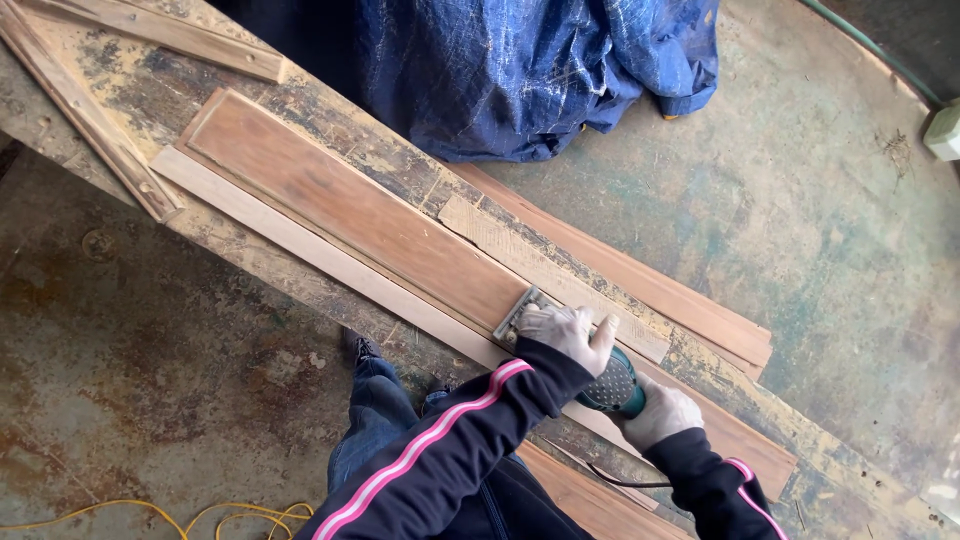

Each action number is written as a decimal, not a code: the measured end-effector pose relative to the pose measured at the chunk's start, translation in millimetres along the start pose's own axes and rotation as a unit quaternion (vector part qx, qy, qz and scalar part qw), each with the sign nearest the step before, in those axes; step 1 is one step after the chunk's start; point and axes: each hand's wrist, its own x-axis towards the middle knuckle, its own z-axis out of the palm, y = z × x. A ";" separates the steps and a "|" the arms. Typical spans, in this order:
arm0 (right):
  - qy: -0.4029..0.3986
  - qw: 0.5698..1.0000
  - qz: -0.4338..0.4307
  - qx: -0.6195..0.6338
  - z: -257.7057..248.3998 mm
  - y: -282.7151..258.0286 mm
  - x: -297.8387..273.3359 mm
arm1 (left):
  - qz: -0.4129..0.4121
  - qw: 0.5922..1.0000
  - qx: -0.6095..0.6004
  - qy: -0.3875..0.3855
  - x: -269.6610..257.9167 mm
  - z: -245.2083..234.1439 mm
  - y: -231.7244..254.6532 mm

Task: Sanding several wooden planks using an orbital sander on a workbench.

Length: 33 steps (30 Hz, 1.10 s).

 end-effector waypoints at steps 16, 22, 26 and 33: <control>0.004 0.984 -0.177 0.030 -47.8 -179.0 40.0 | -0.037 0.996 0.037 0.075 68.6 -142.9 -120.2; -0.021 0.987 -0.161 0.009 -40.1 -124.6 25.4 | -0.063 0.997 0.038 0.036 44.1 -98.0 -84.2; -0.026 0.996 -0.089 -0.008 -20.1 -43.6 19.8 | -0.004 0.997 0.014 0.072 23.7 -32.9 -34.0; -0.050 0.998 0.040 -0.006 2.9 75.4 9.9 | 0.006 0.998 0.010 -0.066 4.0 37.7 52.5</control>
